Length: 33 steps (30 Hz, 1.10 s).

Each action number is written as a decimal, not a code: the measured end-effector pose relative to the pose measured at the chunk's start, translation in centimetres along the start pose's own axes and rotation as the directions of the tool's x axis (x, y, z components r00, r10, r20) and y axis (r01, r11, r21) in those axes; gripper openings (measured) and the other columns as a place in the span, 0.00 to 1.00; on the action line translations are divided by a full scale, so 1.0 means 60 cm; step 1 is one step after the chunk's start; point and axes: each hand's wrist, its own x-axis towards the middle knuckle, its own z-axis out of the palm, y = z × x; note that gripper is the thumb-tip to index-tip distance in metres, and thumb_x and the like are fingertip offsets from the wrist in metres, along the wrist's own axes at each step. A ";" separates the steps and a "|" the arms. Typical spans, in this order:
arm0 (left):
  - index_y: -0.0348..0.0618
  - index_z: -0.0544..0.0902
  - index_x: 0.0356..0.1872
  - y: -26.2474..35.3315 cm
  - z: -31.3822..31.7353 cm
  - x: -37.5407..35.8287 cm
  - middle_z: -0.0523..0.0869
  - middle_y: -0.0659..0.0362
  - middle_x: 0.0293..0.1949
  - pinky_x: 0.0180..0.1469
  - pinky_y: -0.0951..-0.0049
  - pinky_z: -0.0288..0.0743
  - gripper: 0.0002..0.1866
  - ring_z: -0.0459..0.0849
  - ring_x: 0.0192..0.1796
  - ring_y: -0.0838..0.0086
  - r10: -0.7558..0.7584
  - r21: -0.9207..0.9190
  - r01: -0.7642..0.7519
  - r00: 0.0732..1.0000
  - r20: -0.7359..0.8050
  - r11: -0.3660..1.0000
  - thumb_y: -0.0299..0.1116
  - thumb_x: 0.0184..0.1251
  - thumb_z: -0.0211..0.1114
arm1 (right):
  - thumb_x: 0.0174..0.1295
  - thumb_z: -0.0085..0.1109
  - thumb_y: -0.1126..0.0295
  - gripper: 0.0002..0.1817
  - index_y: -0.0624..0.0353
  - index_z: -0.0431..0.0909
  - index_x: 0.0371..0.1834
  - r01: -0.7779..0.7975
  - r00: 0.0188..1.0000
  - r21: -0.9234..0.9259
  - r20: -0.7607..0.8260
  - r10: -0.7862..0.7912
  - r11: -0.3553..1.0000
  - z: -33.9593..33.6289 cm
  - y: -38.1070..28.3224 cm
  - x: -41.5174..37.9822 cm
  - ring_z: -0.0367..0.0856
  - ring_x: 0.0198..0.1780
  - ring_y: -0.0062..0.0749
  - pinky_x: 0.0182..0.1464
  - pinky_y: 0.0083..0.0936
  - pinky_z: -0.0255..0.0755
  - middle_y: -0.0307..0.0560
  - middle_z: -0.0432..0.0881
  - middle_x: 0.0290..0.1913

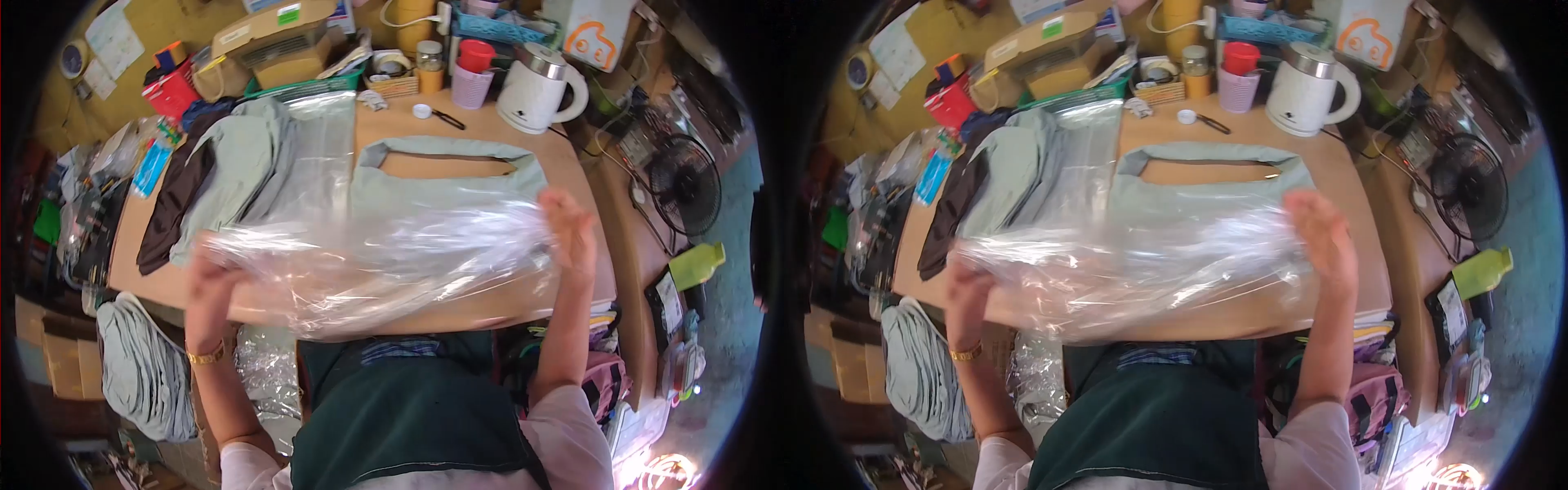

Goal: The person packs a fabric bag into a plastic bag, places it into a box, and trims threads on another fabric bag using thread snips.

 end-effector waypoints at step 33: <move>0.32 0.68 0.63 -0.184 0.398 0.082 0.79 0.44 0.51 0.73 0.40 0.40 0.32 0.76 0.56 0.49 0.371 0.708 -0.462 0.881 0.294 0.535 0.41 0.62 0.64 | 0.64 0.48 0.39 0.41 0.45 0.54 0.76 -0.442 0.859 -0.836 -0.499 0.114 -0.326 0.095 0.121 -0.098 0.40 0.77 0.65 0.64 0.82 0.34 0.56 0.46 0.78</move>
